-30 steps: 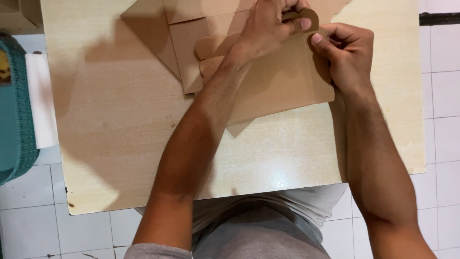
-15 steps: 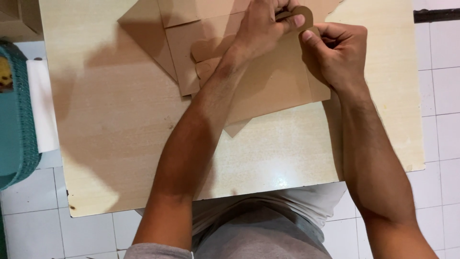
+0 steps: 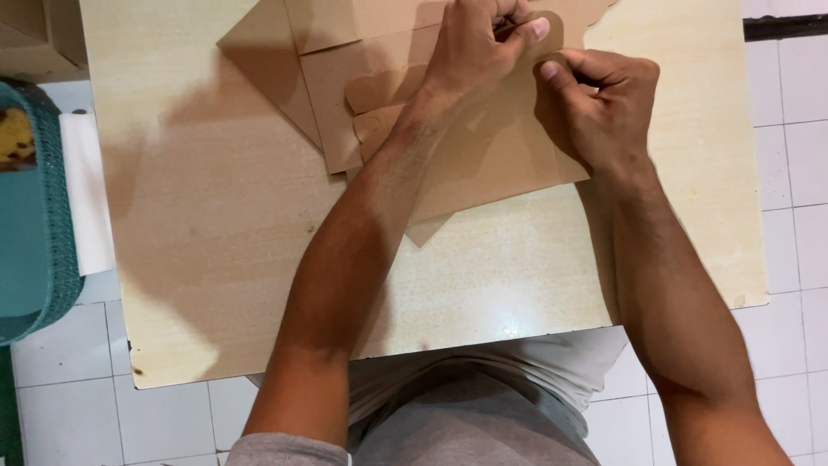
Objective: Folding flat cardboard templates into boxes at a table.
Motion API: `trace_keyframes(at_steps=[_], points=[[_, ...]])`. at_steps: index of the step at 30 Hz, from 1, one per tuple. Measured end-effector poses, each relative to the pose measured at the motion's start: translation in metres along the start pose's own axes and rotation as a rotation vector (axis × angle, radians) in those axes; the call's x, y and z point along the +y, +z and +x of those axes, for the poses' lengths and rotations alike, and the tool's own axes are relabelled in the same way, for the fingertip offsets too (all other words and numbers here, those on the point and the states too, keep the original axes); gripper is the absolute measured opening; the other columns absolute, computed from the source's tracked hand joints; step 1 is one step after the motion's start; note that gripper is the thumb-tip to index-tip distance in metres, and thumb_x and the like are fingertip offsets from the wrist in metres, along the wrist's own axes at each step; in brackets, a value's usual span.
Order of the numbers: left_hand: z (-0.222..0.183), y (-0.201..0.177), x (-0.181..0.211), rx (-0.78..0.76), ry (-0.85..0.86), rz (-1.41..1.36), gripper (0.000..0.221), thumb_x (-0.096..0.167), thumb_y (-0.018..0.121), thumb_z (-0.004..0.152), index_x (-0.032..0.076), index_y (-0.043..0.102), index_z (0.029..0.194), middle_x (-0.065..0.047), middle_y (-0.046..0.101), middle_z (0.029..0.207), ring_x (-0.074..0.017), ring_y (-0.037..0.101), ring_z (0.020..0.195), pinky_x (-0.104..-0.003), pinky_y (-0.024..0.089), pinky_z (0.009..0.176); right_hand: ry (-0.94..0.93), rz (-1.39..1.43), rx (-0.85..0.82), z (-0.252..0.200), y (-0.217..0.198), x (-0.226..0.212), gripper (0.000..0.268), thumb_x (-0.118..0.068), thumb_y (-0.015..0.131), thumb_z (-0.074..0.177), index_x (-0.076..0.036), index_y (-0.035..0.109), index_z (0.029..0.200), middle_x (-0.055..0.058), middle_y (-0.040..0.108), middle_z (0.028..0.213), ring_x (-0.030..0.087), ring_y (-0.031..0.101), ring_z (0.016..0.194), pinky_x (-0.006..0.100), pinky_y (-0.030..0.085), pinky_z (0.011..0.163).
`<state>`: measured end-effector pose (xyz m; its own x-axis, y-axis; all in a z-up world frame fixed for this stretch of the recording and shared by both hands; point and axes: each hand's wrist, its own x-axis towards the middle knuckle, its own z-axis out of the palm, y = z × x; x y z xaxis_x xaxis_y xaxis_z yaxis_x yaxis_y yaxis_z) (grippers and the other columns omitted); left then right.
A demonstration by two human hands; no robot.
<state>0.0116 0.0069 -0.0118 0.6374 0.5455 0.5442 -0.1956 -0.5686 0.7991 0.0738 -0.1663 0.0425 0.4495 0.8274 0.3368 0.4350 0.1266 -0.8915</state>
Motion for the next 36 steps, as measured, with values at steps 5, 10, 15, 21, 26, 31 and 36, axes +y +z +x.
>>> trace_keyframes(at_steps=[5, 10, 15, 21, 26, 31, 36], points=[[0.001, 0.001, 0.003, 0.021, -0.007, 0.016, 0.021, 0.021, 0.077, 0.083, 0.013, 0.062, 0.07, 0.006, 0.067, 0.065, -0.0082, 0.063, 0.059, -0.028, 0.051, 0.052, -0.183, -0.19, 0.0, -0.001, -0.005, 0.005, 0.032, 0.01, 0.067, 0.114, 0.004, 0.064, 0.083, 0.0, 0.037, 0.069, 0.011, 0.032, 0.065, 0.028, 0.025, 0.058], [-0.002, 0.001, 0.016, 0.01, -0.032, 0.213, 0.028, 0.021, 0.075, 0.083, 0.014, 0.051, 0.07, 0.001, 0.06, 0.062, -0.0193, 0.059, 0.059, -0.038, 0.046, 0.054, -0.137, -0.381, -0.017, -0.001, -0.012, 0.006, 0.012, 0.008, 0.07, 0.109, 0.005, 0.081, 0.109, 0.002, 0.07, 0.089, 0.009, 0.053, 0.079, 0.026, 0.041, 0.062], [-0.005, 0.009, 0.012, -0.034, 0.013, 0.486, 0.041, 0.031, 0.088, 0.08, 0.015, 0.052, 0.071, 0.001, 0.06, 0.067, -0.0233, 0.058, 0.063, -0.042, 0.045, 0.057, 0.15, -0.549, -0.184, 0.002, -0.018, -0.009, 0.02, -0.015, 0.087, 0.088, -0.006, 0.073, 0.1, -0.001, 0.061, 0.08, 0.011, 0.05, 0.072, 0.028, 0.04, 0.058], [-0.007, -0.003, 0.014, -0.246, -0.054, 0.539, 0.026, 0.023, 0.084, 0.082, 0.02, 0.06, 0.094, -0.001, 0.065, 0.1, -0.0285, 0.058, 0.096, -0.047, 0.037, 0.082, 0.487, -0.585, -0.237, 0.008, -0.014, -0.022, 0.03, -0.021, 0.091, 0.088, -0.01, 0.066, 0.077, 0.001, 0.07, 0.073, 0.009, 0.062, 0.064, 0.026, 0.049, 0.052], [-0.008, -0.004, 0.022, -0.323, -0.066, 0.641, 0.034, 0.026, 0.084, 0.082, 0.02, 0.059, 0.105, -0.007, 0.058, 0.116, -0.0326, 0.053, 0.109, -0.051, 0.039, 0.092, 0.41, -0.708, -0.234, -0.001, -0.021, -0.007, 0.042, -0.028, 0.093, 0.088, -0.012, 0.058, 0.071, -0.002, 0.06, 0.069, 0.01, 0.049, 0.065, 0.03, 0.038, 0.054], [-0.005, -0.006, 0.02, -0.357, -0.126, 0.579, 0.036, 0.027, 0.084, 0.078, 0.023, 0.055, 0.1, -0.001, 0.061, 0.103, -0.0284, 0.056, 0.1, -0.047, 0.038, 0.087, 0.476, -0.285, -0.281, -0.007, -0.023, -0.036, 0.013, -0.006, 0.077, 0.09, -0.003, 0.074, 0.103, 0.002, 0.068, 0.083, 0.008, 0.06, 0.07, 0.02, 0.055, 0.058], [-0.005, -0.007, 0.016, -0.387, -0.14, 0.564, 0.039, 0.029, 0.084, 0.076, 0.025, 0.057, 0.104, -0.001, 0.063, 0.107, -0.0292, 0.055, 0.105, -0.047, 0.036, 0.088, 0.296, -0.506, -0.177, -0.013, -0.016, -0.011, 0.03, -0.002, 0.073, 0.078, -0.008, 0.08, 0.106, 0.005, 0.072, 0.084, 0.011, 0.062, 0.069, 0.025, 0.053, 0.058]])
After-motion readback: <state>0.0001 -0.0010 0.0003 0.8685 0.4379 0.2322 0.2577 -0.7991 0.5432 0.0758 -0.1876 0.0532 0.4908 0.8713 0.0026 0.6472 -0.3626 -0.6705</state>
